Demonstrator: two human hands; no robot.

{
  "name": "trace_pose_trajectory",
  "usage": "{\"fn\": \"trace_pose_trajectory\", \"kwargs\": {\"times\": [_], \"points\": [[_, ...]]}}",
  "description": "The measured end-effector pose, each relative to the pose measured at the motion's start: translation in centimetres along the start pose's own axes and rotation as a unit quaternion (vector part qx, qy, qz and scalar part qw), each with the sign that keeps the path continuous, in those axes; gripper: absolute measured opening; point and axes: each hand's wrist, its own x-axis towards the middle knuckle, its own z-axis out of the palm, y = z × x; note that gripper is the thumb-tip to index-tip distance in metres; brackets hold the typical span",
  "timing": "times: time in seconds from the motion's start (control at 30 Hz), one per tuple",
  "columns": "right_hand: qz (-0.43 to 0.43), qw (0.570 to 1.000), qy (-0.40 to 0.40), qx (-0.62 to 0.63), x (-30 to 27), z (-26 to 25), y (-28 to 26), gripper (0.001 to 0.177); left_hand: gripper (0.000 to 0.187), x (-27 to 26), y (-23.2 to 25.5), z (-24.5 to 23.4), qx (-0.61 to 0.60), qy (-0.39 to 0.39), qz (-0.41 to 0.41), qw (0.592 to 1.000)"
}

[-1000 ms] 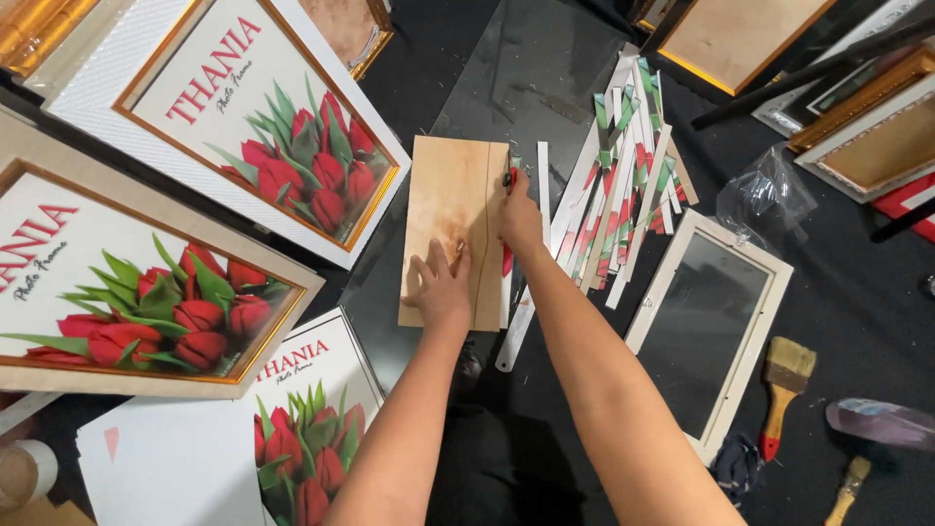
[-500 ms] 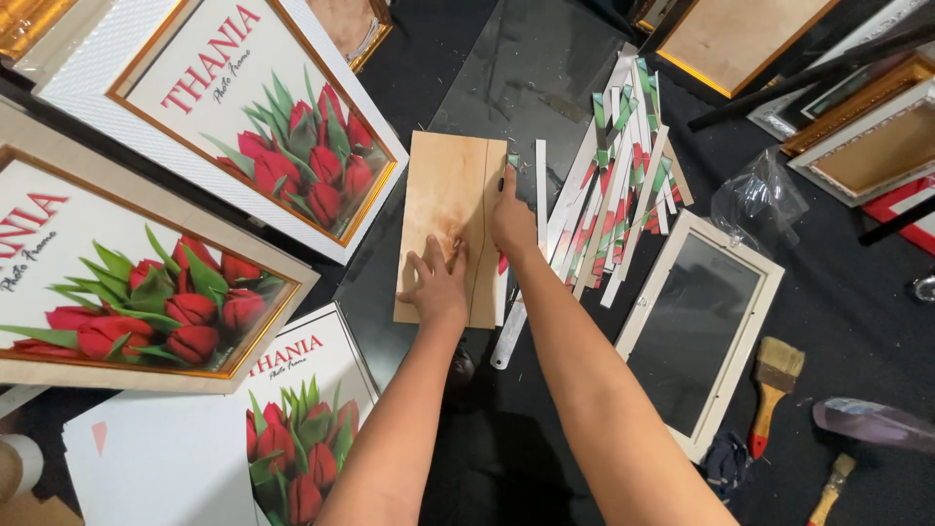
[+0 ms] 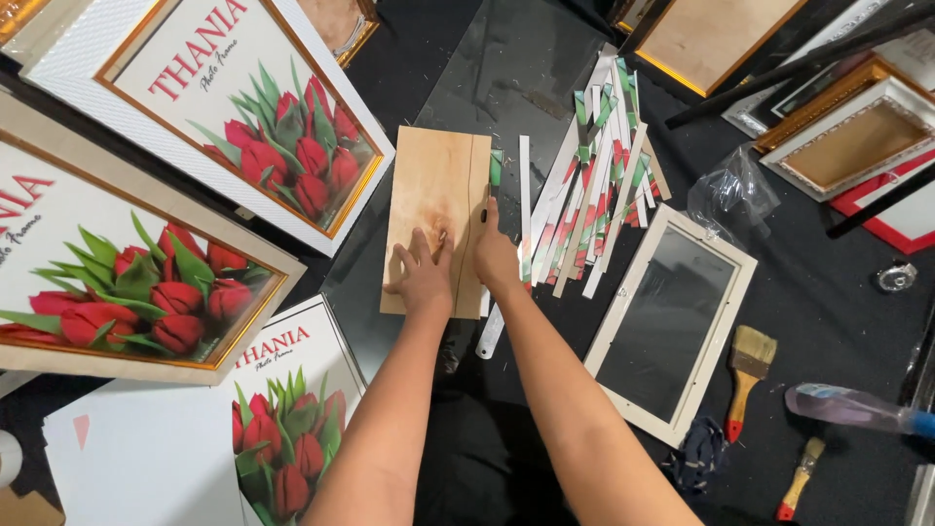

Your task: The person uses a utility knife and a wooden board as a straight edge to cut thin strips from printed paper sheets on a workshop table.

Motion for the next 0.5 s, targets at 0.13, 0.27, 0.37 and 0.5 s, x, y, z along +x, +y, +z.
{"fn": "trace_pose_trajectory", "kwargs": {"times": [0.13,0.27,0.37,0.5], "points": [[-0.003,1.000,-0.005,-0.010,-1.0,0.9,0.9,0.067,0.120,0.0,0.0,0.1,-0.001,-0.003,0.001,1.000],[-0.010,0.999,-0.012,-0.028,-3.3,1.4,1.2,0.068,0.120,0.4,0.0,0.6,-0.003,0.003,0.002,1.000],[-0.006,1.000,-0.025,-0.017,-6.8,0.4,0.2,0.069,0.120,0.6,-0.1,0.7,-0.008,0.009,0.002,1.000],[-0.004,1.000,-0.024,-0.018,-8.5,1.8,2.2,0.068,0.116,-1.2,0.2,-1.0,-0.013,0.008,0.002,1.000]]}}
